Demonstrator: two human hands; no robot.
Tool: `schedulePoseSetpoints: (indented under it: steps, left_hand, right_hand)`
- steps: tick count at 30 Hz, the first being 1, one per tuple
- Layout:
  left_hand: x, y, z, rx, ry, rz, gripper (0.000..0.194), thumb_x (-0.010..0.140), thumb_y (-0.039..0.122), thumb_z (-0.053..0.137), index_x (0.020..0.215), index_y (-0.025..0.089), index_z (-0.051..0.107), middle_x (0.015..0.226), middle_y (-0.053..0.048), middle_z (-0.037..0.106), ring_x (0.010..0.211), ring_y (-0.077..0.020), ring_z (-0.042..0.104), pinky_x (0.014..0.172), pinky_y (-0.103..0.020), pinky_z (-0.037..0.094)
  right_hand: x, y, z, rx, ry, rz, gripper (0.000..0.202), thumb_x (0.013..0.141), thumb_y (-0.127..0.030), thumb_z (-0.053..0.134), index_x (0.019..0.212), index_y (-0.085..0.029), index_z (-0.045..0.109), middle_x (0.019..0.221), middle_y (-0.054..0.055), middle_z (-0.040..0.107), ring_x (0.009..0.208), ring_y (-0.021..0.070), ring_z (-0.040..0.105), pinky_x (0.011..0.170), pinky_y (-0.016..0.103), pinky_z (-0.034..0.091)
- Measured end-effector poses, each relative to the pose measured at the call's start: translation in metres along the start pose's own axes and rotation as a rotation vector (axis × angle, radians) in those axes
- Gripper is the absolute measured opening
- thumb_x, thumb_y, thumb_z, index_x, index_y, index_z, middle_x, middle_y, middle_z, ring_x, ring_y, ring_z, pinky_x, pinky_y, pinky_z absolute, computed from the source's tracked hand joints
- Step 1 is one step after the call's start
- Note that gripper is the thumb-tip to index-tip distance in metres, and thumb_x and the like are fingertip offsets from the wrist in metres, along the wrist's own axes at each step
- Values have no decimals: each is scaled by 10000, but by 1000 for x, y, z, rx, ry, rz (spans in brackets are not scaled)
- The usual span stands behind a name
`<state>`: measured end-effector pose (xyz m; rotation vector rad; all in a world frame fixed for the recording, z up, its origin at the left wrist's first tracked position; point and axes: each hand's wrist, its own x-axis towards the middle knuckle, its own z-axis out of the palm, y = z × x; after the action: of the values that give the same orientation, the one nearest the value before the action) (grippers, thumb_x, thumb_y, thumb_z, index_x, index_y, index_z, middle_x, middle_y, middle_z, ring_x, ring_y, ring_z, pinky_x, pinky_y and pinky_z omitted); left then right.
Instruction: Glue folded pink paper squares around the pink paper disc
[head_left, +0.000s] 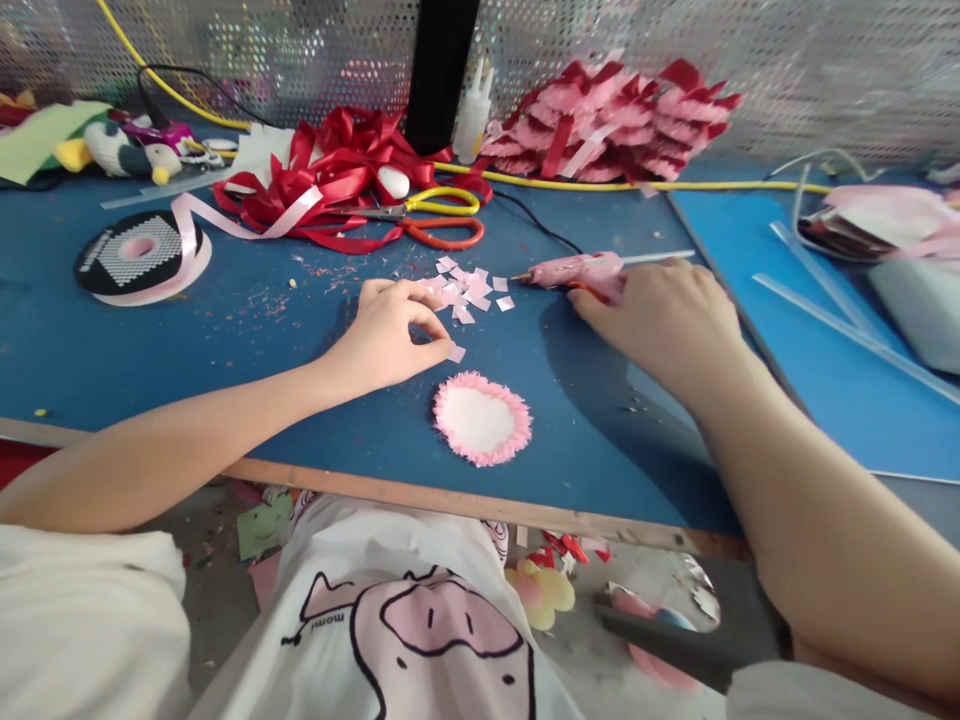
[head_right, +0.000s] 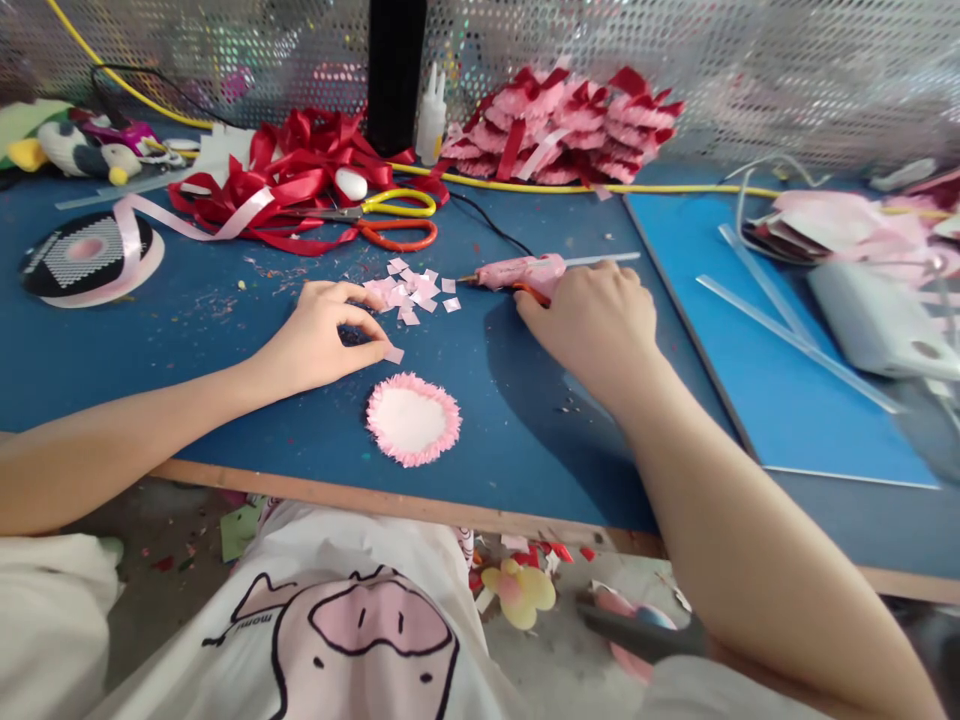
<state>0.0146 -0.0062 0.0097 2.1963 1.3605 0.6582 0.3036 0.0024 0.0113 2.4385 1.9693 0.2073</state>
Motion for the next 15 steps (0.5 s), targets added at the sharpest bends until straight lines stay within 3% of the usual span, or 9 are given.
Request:
schedulePoseSetpoints:
  steps: [3,6,8,12,15]
  left_hand:
    - [2,-6,0,15,-10,38,49,833,206,830,801,232,856,1316,-35,804,1373,-337,597,1273,-581,395]
    - [3,-10,-1,4,-21,68,65,830,201,808,806,233,860,1321,-46,808,1363,-337,622,1265,-582,410]
    - [5,-12,-1,-8,-20,82,64,833,211,809,806,237,860,1311,-49,809,1331,-324,649,1261,-566,422]
    - [6,-14,-1,-14,-12,100,58,851,217,816,820,235,861,1296,-67,804,1266,-297,692,1249,-539,436]
    - [6,-14,0,-5,-12,103,37,848,232,833,839,236,868,1291,-74,799,1262,-293,700,1247,-533,434]
  right_hand:
    - [4,3,-1,71,18,-24,335,990,-420,563,977,-106,680,1037,301,735,961,370,700,840,460,478]
    - [1,-2,-4,144,74,-42,400,987,-440,584,1207,-107,596,1109,288,726,972,358,692,802,442,463]
    - [-3,-8,-6,220,116,-84,427,955,-446,630,1253,-158,527,1127,243,717,992,346,681,800,429,460]
    - [-11,-15,-6,349,142,-242,363,854,-413,707,967,-274,392,961,122,649,883,278,613,785,405,449]
    - [-16,-17,-4,358,184,-408,388,882,-399,650,891,-290,278,902,90,597,792,231,537,741,390,430]
